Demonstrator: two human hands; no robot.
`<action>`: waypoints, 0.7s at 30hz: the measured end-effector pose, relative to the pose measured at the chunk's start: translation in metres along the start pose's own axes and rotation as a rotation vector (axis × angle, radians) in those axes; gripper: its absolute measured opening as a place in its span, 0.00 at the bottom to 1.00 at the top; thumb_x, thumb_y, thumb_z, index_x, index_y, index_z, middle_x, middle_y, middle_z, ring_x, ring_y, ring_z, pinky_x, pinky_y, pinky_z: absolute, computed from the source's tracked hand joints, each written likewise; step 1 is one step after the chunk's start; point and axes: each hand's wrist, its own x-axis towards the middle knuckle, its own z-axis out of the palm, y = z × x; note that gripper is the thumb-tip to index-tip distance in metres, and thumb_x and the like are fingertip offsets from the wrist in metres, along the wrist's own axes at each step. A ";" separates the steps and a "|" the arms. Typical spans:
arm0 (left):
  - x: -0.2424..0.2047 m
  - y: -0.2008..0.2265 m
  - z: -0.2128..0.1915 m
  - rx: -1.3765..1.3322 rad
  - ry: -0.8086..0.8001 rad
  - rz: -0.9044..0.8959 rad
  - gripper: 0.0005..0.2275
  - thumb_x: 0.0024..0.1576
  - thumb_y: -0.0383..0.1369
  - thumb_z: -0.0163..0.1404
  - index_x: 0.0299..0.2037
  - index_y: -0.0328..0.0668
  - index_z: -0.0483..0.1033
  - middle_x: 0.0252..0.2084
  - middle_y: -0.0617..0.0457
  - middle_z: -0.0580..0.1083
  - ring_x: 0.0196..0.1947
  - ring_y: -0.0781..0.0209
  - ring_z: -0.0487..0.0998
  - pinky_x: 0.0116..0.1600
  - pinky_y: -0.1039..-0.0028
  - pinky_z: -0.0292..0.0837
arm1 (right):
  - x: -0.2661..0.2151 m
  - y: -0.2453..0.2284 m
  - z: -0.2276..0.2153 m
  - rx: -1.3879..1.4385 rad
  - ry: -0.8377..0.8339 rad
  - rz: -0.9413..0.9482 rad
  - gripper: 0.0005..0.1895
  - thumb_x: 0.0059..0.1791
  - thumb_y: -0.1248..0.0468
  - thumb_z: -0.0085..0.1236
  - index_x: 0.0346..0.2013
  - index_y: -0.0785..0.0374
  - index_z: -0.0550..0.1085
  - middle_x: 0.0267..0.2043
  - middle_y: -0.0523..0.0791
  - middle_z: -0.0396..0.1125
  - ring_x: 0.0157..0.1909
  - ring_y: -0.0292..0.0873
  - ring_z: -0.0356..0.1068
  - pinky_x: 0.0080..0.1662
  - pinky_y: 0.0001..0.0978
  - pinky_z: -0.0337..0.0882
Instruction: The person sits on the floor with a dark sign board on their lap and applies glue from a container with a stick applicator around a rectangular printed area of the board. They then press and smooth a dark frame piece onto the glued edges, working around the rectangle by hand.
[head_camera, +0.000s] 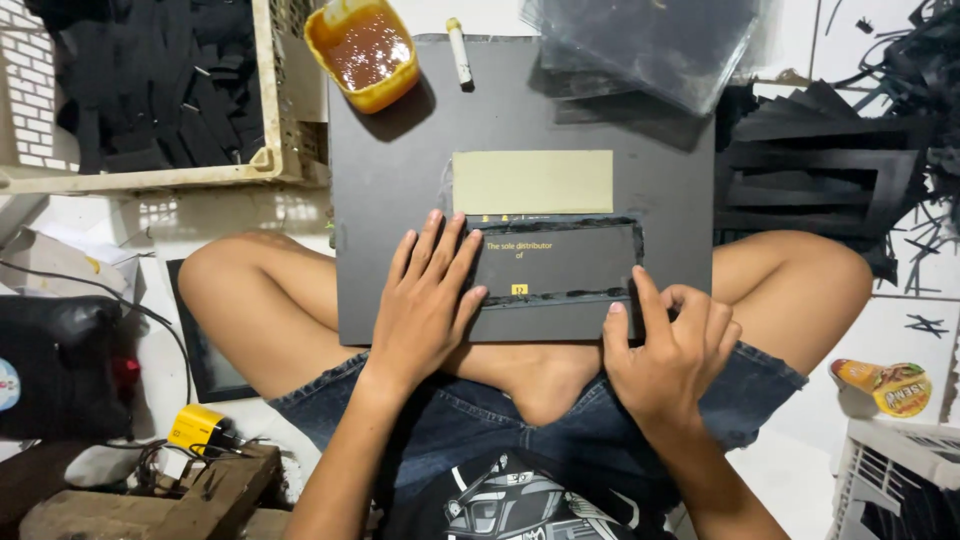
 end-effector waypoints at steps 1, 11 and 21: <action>0.000 -0.001 -0.001 0.003 0.002 -0.003 0.24 0.65 0.40 0.48 0.71 0.41 0.64 0.74 0.41 0.61 0.75 0.42 0.55 0.76 0.53 0.45 | 0.007 -0.005 0.001 0.003 0.002 -0.003 0.18 0.48 0.57 0.60 0.50 0.58 0.84 0.38 0.44 0.62 0.42 0.50 0.63 0.48 0.45 0.61; -0.005 -0.018 0.004 0.063 -0.080 -0.031 0.27 0.62 0.48 0.48 0.72 0.55 0.63 0.75 0.42 0.58 0.76 0.39 0.51 0.76 0.51 0.42 | 0.032 0.003 0.013 0.562 -0.106 0.110 0.29 0.51 0.71 0.54 0.68 0.75 0.66 0.60 0.61 0.66 0.62 0.68 0.63 0.62 0.59 0.60; -0.003 -0.017 0.001 -0.001 -0.108 -0.049 0.27 0.63 0.45 0.48 0.72 0.50 0.62 0.76 0.40 0.56 0.76 0.37 0.50 0.76 0.49 0.41 | 0.019 -0.003 -0.008 0.570 -0.280 0.509 0.34 0.45 0.72 0.57 0.68 0.69 0.67 0.56 0.54 0.73 0.58 0.57 0.71 0.57 0.48 0.67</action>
